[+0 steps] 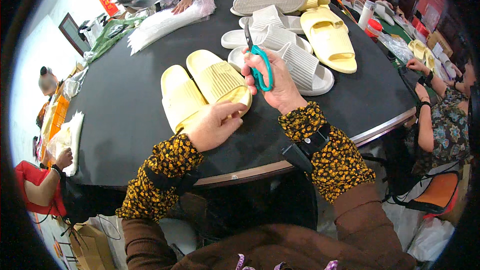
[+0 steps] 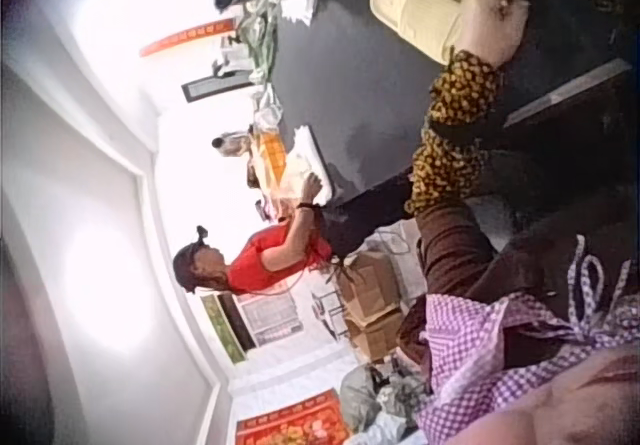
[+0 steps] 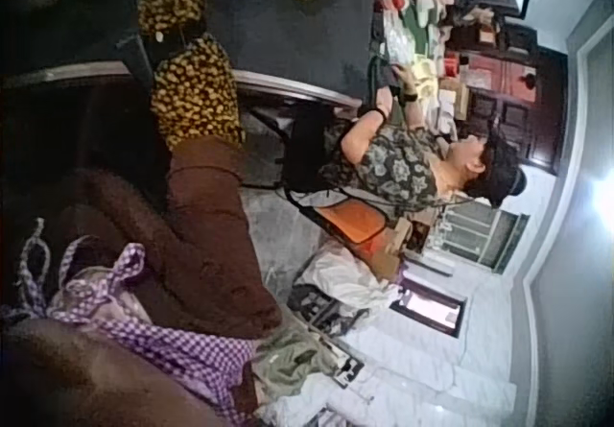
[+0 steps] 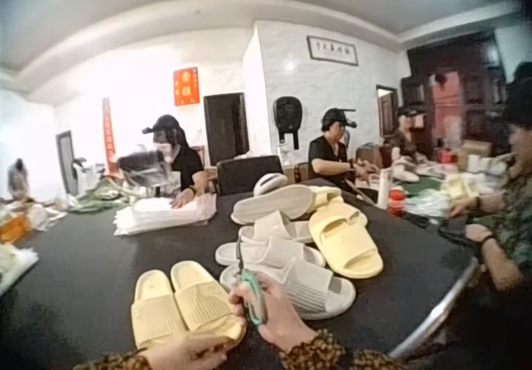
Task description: Using scissors to trim excess material and threads from foam sandals at a factory workstation.
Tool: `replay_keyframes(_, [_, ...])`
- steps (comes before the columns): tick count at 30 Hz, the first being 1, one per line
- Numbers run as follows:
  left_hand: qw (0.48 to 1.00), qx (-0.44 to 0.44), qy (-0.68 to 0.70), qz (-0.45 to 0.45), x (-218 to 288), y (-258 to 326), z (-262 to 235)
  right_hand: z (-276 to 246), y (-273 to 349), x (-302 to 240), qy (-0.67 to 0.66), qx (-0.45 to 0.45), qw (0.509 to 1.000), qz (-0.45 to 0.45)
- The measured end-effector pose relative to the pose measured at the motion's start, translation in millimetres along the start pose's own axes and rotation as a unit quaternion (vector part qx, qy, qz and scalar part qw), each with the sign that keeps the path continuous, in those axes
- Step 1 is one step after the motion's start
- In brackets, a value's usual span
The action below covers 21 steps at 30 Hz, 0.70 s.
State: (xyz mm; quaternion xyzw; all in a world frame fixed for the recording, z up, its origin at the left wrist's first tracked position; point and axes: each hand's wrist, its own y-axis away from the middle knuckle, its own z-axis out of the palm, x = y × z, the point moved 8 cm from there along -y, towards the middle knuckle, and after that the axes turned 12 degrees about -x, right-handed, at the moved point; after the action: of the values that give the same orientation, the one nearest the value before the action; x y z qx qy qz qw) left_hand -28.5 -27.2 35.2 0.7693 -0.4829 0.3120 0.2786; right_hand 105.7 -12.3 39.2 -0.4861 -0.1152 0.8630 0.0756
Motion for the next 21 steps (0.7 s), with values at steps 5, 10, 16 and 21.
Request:
replay_keyframes(5, [0.973, 0.215, -0.088, -0.005, -1.6, 19.0, -77.6, -0.5, 1.3, -0.6, 0.017, 0.010, 1.000, 0.010])
replay_keyframes(10, [0.919, 0.346, -0.187, -0.016, -40.3, 32.0, -138.9, 3.5, 1.7, -0.9, 0.038, 0.000, 0.999, 0.020])
replay_keyframes(16, [0.967, 0.160, -0.181, -0.082, -50.6, 6.6, -109.4, 5.4, 2.6, 4.9, 0.044, -0.005, 0.998, 0.035])
replay_keyframes(21, [0.993, 0.058, -0.059, -0.089, -70.1, -2.8, -102.1, 7.9, 1.1, 10.0, 0.053, -0.016, 0.997, 0.047])
